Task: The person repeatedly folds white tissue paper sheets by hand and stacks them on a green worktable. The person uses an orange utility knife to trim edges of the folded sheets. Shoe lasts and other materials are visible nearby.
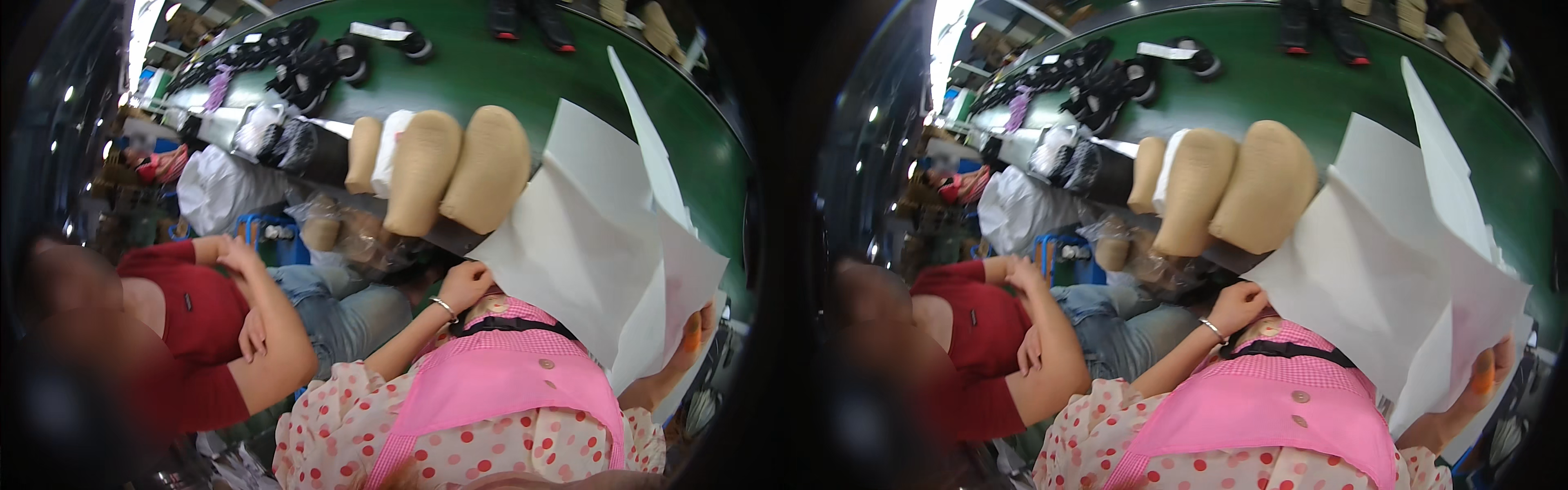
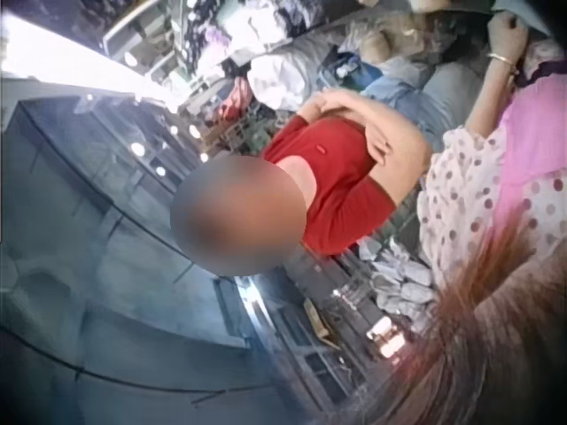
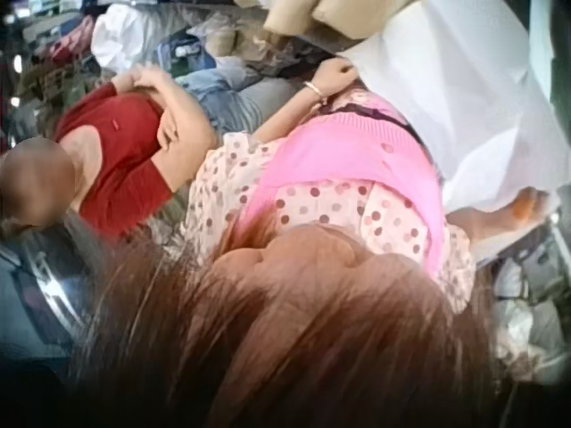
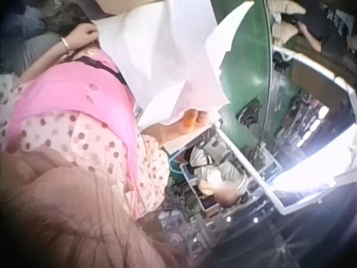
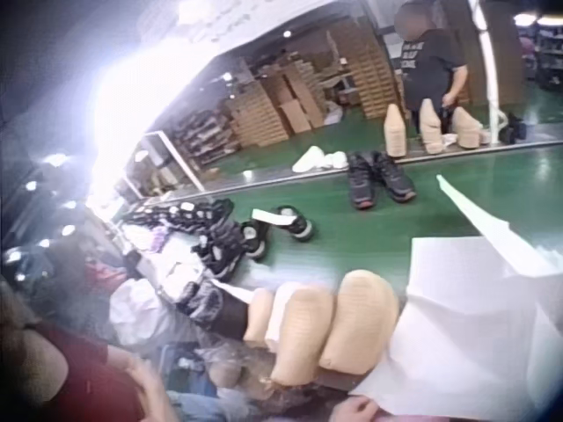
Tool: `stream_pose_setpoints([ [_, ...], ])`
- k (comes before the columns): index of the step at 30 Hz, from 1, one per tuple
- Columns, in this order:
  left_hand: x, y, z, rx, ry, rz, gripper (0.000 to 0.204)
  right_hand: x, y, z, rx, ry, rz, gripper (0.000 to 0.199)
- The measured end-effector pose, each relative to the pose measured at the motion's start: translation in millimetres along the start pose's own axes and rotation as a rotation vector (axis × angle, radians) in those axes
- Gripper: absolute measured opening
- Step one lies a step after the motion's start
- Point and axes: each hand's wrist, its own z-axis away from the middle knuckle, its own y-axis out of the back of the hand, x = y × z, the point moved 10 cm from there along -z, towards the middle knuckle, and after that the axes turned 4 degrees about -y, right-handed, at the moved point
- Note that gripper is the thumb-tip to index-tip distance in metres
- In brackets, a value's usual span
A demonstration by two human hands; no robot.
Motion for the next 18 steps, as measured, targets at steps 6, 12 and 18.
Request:
stream_pose_setpoints([
  [6, -1.8, 4.5, 11.0, 0.019, 0.024, -0.042, 0.023, 9.3, -85.0, -7.6, -0.219, -0.14, 0.104, 0.038],
  [12, -0.3, 0.0, 6.9, -0.025, 0.047, -0.032, 0.027, 5.4, -96.2, -5.3, -0.226, -0.174, 0.122, 0.04],
  [18, 0.4, -0.6, 4.2, -0.048, 0.041, -0.045, 0.027, 5.2, -94.7, -1.9, -0.257, -0.192, 0.137, 0.041],
])
